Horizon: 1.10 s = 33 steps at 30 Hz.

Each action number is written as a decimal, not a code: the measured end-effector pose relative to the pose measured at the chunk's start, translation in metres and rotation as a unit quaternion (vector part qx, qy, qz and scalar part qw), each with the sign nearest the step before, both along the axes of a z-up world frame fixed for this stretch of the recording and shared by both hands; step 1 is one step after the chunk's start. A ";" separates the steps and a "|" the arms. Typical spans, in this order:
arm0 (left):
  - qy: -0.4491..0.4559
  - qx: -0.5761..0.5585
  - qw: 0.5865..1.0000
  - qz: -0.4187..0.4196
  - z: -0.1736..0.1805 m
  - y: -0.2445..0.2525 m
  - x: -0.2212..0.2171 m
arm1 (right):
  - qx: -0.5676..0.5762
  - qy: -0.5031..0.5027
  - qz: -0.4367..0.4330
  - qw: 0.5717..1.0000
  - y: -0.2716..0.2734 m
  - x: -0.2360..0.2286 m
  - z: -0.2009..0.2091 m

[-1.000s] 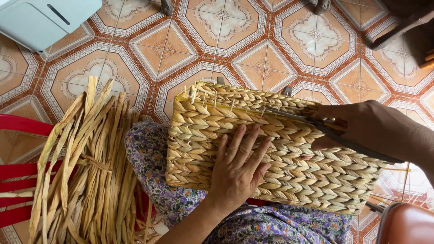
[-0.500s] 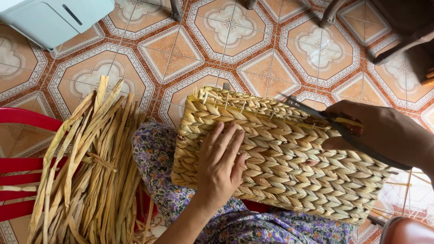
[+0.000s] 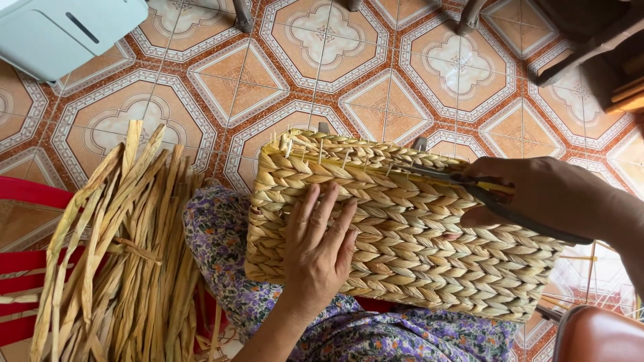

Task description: Weaving and trimming a basket made from natural dried fiber strips.

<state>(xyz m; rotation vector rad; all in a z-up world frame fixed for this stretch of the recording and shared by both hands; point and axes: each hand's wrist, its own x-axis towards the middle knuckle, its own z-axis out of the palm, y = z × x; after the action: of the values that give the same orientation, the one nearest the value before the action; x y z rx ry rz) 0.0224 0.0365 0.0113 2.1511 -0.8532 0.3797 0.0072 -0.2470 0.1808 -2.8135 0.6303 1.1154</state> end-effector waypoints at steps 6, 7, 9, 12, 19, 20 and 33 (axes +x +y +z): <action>0.015 0.002 1.000 -0.006 0.003 0.001 -0.001 | 0.011 -0.027 -0.012 0.999 0.010 0.007 -0.001; 0.016 0.003 1.000 -0.004 0.002 0.002 -0.002 | 0.011 -0.027 -0.011 1.000 0.009 0.006 -0.003; 0.018 -0.006 1.000 -0.008 0.000 0.001 -0.002 | -0.014 -0.020 -0.035 0.999 0.006 0.004 -0.007; 0.013 -0.005 1.000 -0.005 0.000 0.001 -0.002 | -0.013 -0.034 -0.049 0.998 0.007 0.002 -0.008; 0.025 -0.001 1.000 -0.012 0.000 0.003 -0.002 | -0.002 -0.023 0.017 1.000 -0.008 0.000 -0.017; 0.022 -0.003 1.000 -0.012 0.000 0.003 -0.002 | 0.016 -0.020 0.010 1.000 -0.010 0.001 -0.017; 0.019 -0.005 1.000 -0.010 0.000 0.002 -0.002 | 0.004 0.018 0.002 1.000 -0.024 0.001 -0.018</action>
<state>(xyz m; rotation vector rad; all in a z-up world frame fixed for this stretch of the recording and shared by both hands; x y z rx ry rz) 0.0206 0.0384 0.0113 2.1321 -0.8477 0.3313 0.0082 -0.2706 0.1632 -2.7960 0.6228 1.1687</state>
